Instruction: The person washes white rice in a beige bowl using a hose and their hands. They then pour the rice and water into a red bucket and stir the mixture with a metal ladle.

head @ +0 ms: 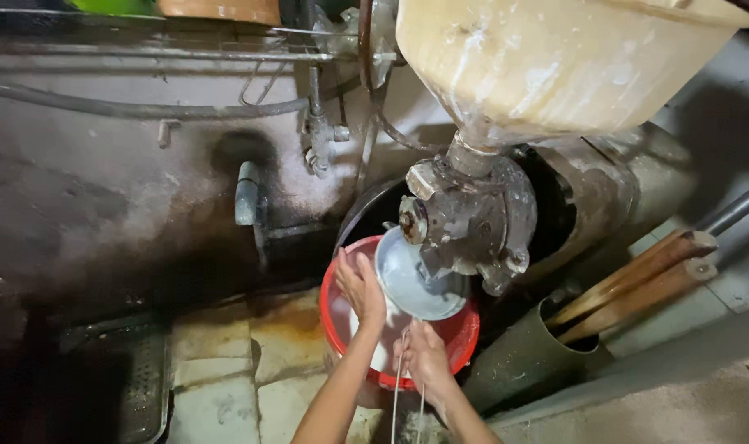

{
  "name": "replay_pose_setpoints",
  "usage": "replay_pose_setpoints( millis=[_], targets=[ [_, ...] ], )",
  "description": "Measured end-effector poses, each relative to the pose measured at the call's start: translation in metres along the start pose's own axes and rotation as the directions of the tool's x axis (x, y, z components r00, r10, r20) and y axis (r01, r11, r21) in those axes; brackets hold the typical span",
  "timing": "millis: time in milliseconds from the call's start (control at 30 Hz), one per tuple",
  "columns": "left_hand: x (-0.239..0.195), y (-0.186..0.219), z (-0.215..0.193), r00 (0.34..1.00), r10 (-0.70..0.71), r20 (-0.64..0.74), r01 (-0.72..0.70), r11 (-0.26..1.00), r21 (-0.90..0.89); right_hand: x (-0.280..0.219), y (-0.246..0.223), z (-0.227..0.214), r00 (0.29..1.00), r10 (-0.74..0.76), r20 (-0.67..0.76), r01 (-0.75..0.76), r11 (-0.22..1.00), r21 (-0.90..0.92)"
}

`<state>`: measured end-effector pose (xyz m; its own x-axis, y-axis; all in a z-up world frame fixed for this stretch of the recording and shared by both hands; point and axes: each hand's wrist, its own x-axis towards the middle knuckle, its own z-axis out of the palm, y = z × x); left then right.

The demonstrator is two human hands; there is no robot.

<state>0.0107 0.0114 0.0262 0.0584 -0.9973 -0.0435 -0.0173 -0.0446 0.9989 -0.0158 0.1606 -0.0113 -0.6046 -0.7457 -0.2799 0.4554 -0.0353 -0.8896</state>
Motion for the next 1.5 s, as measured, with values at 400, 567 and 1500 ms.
replay_pose_setpoints(
  millis=[400,567,1500],
  targets=[
    [0.004,-0.012,0.003,0.994,0.068,-0.081,-0.071,0.997,-0.03,-0.016,-0.022,0.017,0.999,0.008,-0.042,-0.015,0.982,-0.19],
    [0.004,-0.02,0.006,0.992,0.096,-0.083,-0.096,0.995,0.004,-0.031,-0.047,0.028,0.986,0.141,-0.093,-0.158,0.964,-0.212],
    [0.012,-0.034,0.009,0.983,0.164,-0.085,-0.16,0.985,0.062,-0.013,-0.019,0.001,0.974,0.103,-0.2,-0.157,0.948,-0.277]
  ],
)
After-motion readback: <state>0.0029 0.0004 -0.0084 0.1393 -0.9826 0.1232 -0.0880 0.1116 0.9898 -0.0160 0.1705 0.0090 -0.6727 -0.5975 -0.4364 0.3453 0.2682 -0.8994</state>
